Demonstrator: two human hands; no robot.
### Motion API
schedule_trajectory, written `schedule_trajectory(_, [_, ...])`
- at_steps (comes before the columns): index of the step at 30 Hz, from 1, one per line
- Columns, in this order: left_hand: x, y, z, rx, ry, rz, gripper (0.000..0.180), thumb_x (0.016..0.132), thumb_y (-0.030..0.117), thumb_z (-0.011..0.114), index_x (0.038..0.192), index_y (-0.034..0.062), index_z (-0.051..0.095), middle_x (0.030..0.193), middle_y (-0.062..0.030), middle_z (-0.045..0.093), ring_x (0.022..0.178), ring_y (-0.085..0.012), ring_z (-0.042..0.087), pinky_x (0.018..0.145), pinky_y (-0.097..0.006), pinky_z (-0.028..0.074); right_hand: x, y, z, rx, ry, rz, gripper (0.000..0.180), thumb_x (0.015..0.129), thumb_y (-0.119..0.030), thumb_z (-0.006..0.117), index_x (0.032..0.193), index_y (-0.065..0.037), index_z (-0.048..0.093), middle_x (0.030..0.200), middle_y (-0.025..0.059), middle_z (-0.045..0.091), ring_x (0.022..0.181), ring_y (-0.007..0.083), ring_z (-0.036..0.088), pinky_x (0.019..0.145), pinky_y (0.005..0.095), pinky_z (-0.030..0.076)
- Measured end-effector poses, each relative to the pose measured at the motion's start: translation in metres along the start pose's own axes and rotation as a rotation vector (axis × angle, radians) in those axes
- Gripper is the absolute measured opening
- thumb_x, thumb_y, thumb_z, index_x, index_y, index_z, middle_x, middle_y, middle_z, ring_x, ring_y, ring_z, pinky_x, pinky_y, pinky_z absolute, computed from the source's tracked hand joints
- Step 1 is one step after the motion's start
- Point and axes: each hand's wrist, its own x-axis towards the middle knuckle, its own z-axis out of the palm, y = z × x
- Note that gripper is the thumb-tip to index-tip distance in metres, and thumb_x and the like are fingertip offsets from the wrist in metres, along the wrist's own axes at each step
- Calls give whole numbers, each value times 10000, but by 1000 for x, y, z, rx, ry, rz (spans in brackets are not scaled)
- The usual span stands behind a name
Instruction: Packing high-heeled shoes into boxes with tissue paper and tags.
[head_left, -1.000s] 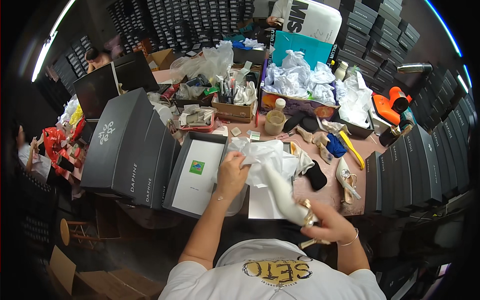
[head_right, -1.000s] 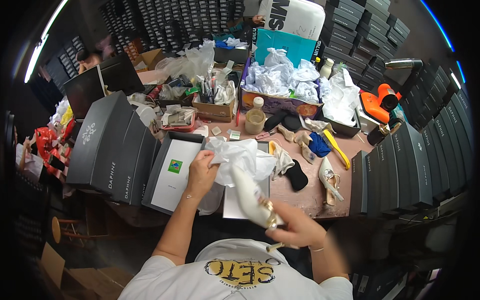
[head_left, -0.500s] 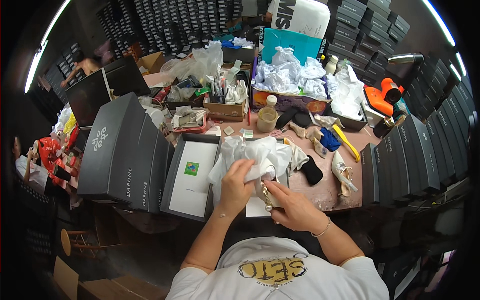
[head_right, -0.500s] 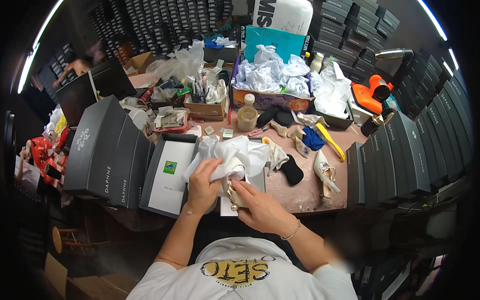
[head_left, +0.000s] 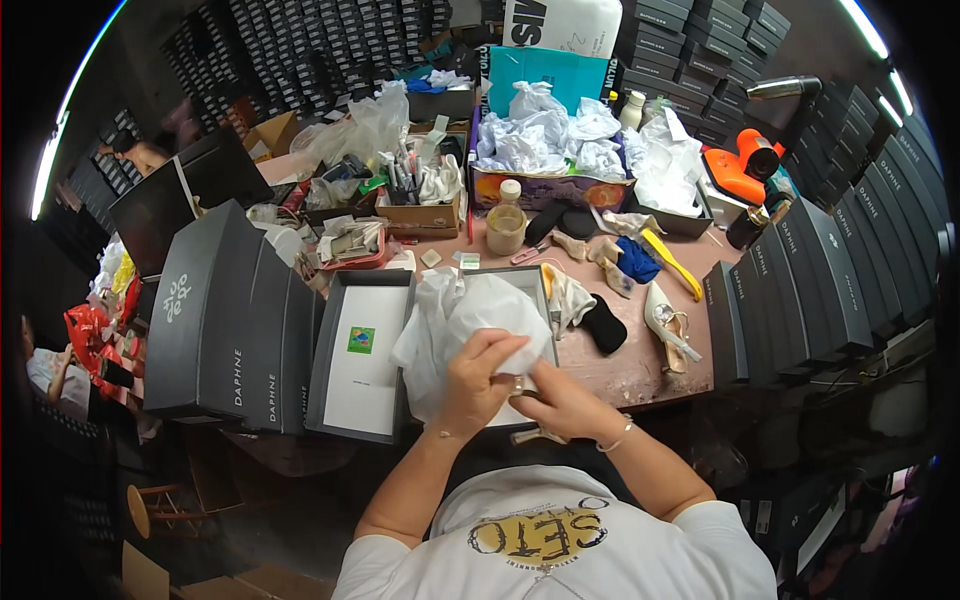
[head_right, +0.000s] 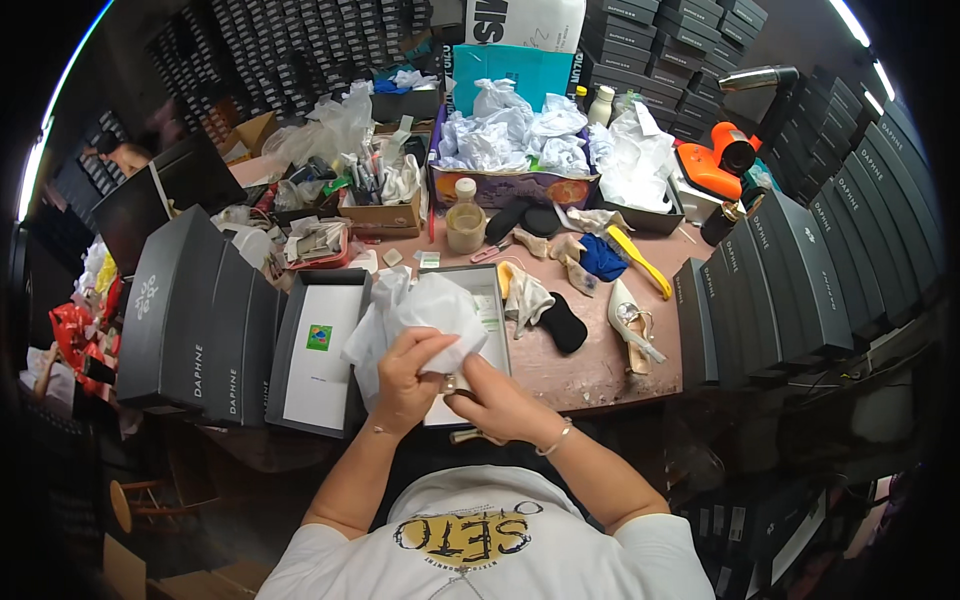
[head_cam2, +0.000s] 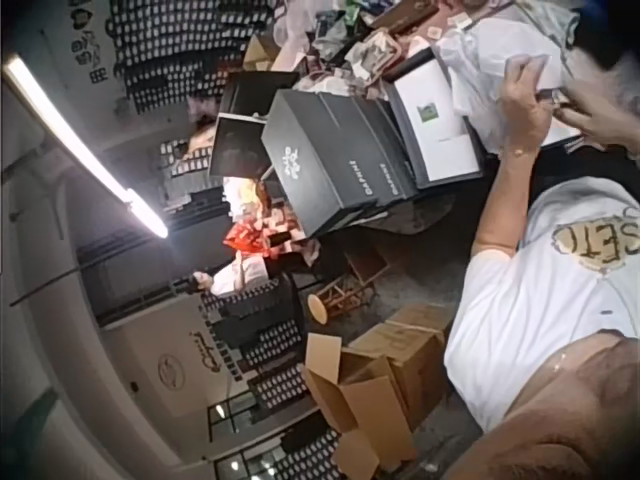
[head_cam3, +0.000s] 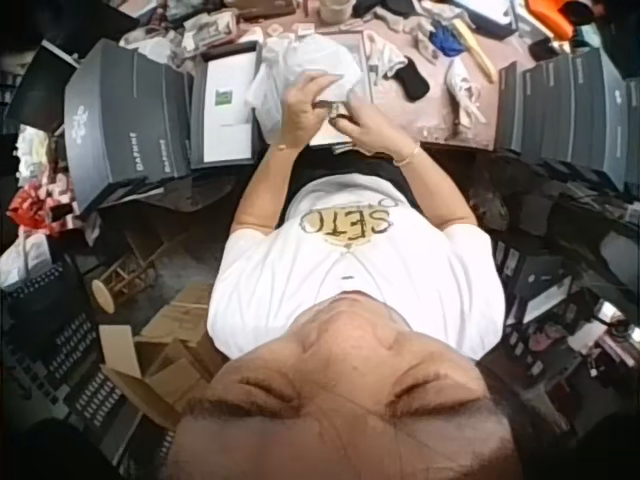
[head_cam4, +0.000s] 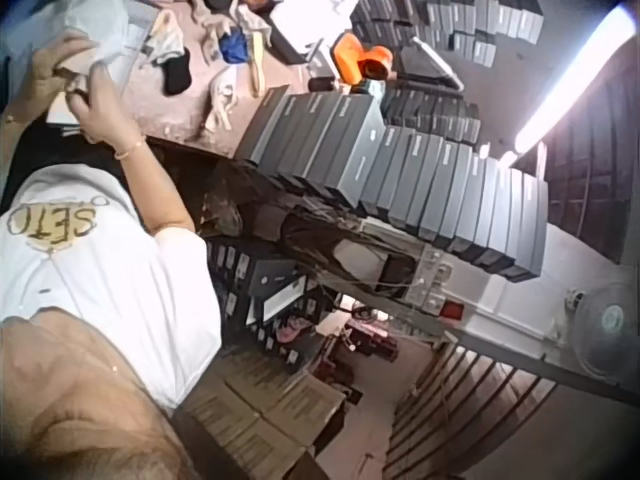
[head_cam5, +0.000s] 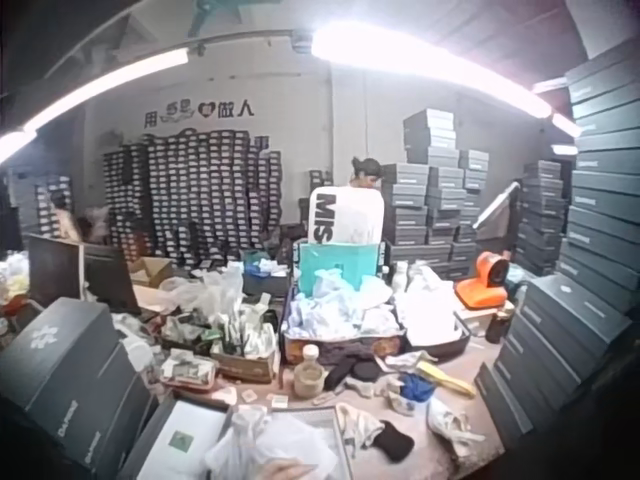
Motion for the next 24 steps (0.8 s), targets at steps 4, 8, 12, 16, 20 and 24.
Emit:
schedule_trajectory(4, [16, -17, -11, 160, 75, 15, 394, 688, -139, 567, 1017, 39, 689, 909, -109, 593, 825, -246, 612, 707, -299, 492, 11, 18, -1, 298, 2, 329, 554, 889, -175, 568, 1345, -21, 293, 954, 128, 543, 678, 158, 600, 614, 304, 502])
schedule_trajectory(8, [16, -40, -15, 126, 73, -139, 339, 718, -117, 578, 1010, 20, 682, 947, -110, 596, 822, -226, 617, 678, -283, 495, -1, 13, -16, 1311, -72, 360, 533, 908, -219, 570, 1360, -97, 314, 992, 109, 530, 678, 206, 575, 489, 291, 506])
schedule_trajectory(12, [13, -37, 0, 30, -19, -194, 315, 745, -97, 596, 1029, 12, 678, 986, -111, 605, 856, -214, 625, 701, -283, 507, -6, 37, -15, 1697, -184, 374, 447, 906, -238, 568, 1287, -88, 390, 991, 118, 534, 710, 222, 559, 453, 281, 488])
schedule_trajectory(16, [8, -29, 8, -3, -33, -173, 339, 738, -96, 613, 1055, 7, 670, 995, -107, 615, 876, -214, 629, 719, -294, 511, -1, 36, -15, 1719, -216, 374, 404, 904, -242, 568, 1246, -79, 427, 997, 128, 542, 730, 231, 558, 482, 295, 501])
schedule_trajectory(20, [14, -3, 15, -28, -109, 5, 416, 694, -105, 618, 1086, 28, 663, 997, -116, 617, 868, -245, 634, 720, -312, 516, 11, 10, -1, 206, -81, 336, 300, 869, -149, 570, 1144, -46, 507, 910, 100, 576, 745, 208, 585, 673, 339, 511])
schedule_trajectory(24, [17, 7, 10, 109, -231, 165, 476, 648, -112, 616, 1084, 70, 676, 986, -112, 601, 770, -252, 630, 656, -321, 514, 17, 45, -4, 262, -36, 225, 192, 889, -151, 542, 1043, -44, 581, 853, 65, 598, 775, 169, 615, 654, 297, 502])
